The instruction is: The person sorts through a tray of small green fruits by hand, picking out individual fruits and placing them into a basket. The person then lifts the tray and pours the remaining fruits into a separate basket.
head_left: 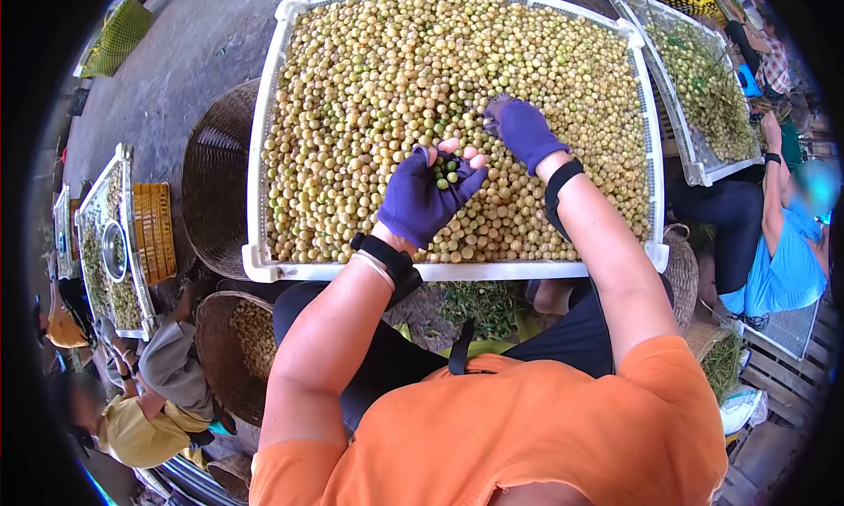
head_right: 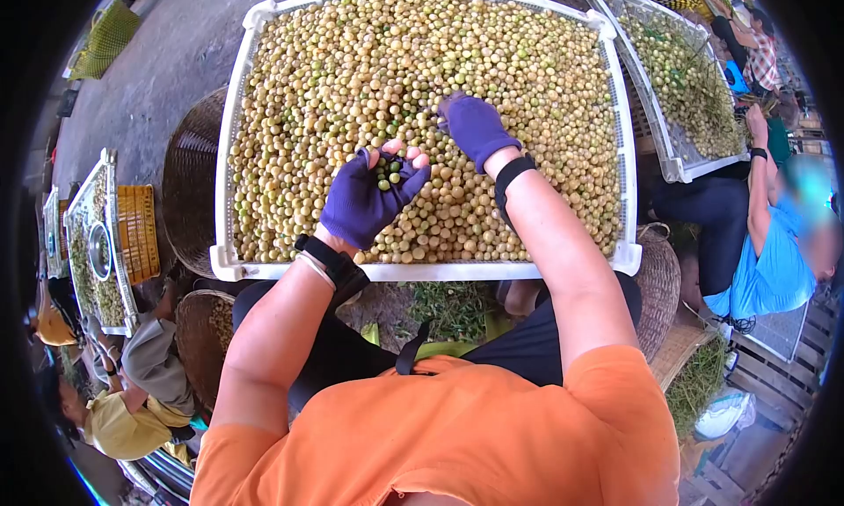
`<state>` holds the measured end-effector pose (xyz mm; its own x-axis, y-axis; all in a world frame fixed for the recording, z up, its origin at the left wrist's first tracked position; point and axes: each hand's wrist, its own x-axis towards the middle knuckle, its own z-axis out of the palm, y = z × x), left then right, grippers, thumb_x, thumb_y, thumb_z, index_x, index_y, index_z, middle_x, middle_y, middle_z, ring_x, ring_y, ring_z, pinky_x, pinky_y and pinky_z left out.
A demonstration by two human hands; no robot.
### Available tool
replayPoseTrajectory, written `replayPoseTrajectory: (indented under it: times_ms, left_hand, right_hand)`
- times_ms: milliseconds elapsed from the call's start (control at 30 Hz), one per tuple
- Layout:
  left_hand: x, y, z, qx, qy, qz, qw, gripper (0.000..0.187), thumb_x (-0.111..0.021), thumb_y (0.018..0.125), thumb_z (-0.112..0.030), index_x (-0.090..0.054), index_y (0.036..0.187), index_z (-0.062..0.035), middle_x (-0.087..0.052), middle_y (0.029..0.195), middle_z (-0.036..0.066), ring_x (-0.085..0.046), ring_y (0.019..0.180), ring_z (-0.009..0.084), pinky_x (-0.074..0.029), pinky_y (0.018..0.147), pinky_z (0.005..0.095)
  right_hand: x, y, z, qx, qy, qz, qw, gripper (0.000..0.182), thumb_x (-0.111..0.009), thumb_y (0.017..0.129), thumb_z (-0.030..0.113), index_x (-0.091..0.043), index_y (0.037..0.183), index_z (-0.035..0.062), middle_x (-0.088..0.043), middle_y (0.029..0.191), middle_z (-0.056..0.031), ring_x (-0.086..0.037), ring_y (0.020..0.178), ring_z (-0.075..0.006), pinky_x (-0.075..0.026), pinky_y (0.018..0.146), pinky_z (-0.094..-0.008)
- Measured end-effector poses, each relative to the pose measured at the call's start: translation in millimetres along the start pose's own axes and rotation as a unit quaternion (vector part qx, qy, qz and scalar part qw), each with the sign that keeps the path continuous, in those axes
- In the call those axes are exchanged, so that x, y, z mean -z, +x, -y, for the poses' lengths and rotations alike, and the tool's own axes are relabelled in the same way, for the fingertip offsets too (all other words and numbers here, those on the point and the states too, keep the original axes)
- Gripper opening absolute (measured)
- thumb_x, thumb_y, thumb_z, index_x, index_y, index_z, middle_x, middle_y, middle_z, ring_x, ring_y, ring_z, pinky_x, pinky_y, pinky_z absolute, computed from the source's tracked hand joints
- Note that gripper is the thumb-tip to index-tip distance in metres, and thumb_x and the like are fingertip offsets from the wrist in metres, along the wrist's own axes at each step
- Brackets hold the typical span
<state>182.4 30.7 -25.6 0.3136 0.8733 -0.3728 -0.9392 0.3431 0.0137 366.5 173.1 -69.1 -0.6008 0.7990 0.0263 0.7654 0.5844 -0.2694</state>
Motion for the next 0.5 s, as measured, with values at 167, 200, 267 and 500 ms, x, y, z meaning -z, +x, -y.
replayPoseTrajectory:
  times_ms: [167, 200, 267, 500]
  left_hand:
    - [-5.6, -2.3, 4.8, -0.027, 0.092, -0.035, 0.995, 0.023, -0.04, 0.092, -0.002, -0.048, 0.113, -0.0006, -0.054, 0.113, 0.018, -0.054, 0.112, 0.0358, -0.043, 0.101, 0.0551]
    - [-8.5, -3.7, 5.6, -0.03, 0.118, -0.036, 0.992, 0.023, -0.039, 0.092, -0.001, -0.048, 0.113, -0.0019, -0.053, 0.114, 0.017, -0.054, 0.112, 0.0351, -0.043, 0.101, 0.0561]
    - [-2.6, -0.7, 4.5, -0.01, 0.124, -0.003, 0.992, 0.022, -0.039, 0.093, -0.002, -0.05, 0.112, -0.0074, -0.052, 0.115, 0.014, -0.053, 0.114, 0.0322, -0.043, 0.099, 0.0601]
    - [3.3, 5.4, 6.4, -0.022, 0.192, 0.036, 0.98, 0.018, -0.048, 0.092, -0.007, -0.055, 0.108, -0.0126, -0.055, 0.108, 0.008, -0.054, 0.108, 0.0262, -0.045, 0.095, 0.061]
  right_hand:
    - [4.0, -14.5, -3.6, -0.088, 0.136, -0.058, 0.985, 0.021, -0.062, 0.081, 0.023, -0.066, 0.089, 0.0043, -0.064, 0.081, -0.0197, -0.063, 0.075, -0.0353, -0.05, 0.069, -0.0422]
    - [12.7, -19.0, -0.7, -0.136, 0.189, -0.056, 0.971, 0.023, -0.063, 0.081, 0.025, -0.067, 0.09, 0.0042, -0.064, 0.078, -0.0195, -0.063, 0.071, -0.0348, -0.05, 0.068, -0.0417]
    - [38.4, -29.2, 5.7, -0.289, 0.455, -0.022, 0.842, 0.024, -0.065, 0.085, 0.023, -0.067, 0.092, 0.0003, -0.062, 0.066, -0.0068, -0.058, 0.058, -0.0147, -0.049, 0.057, -0.0284]
    - [59.0, -85.2, -17.8, -0.237, 0.864, -0.18, 0.405, 0.022, -0.06, 0.091, 0.019, -0.059, 0.107, 0.0038, -0.057, 0.08, -0.0031, -0.053, 0.062, -0.011, -0.046, 0.052, -0.0247]
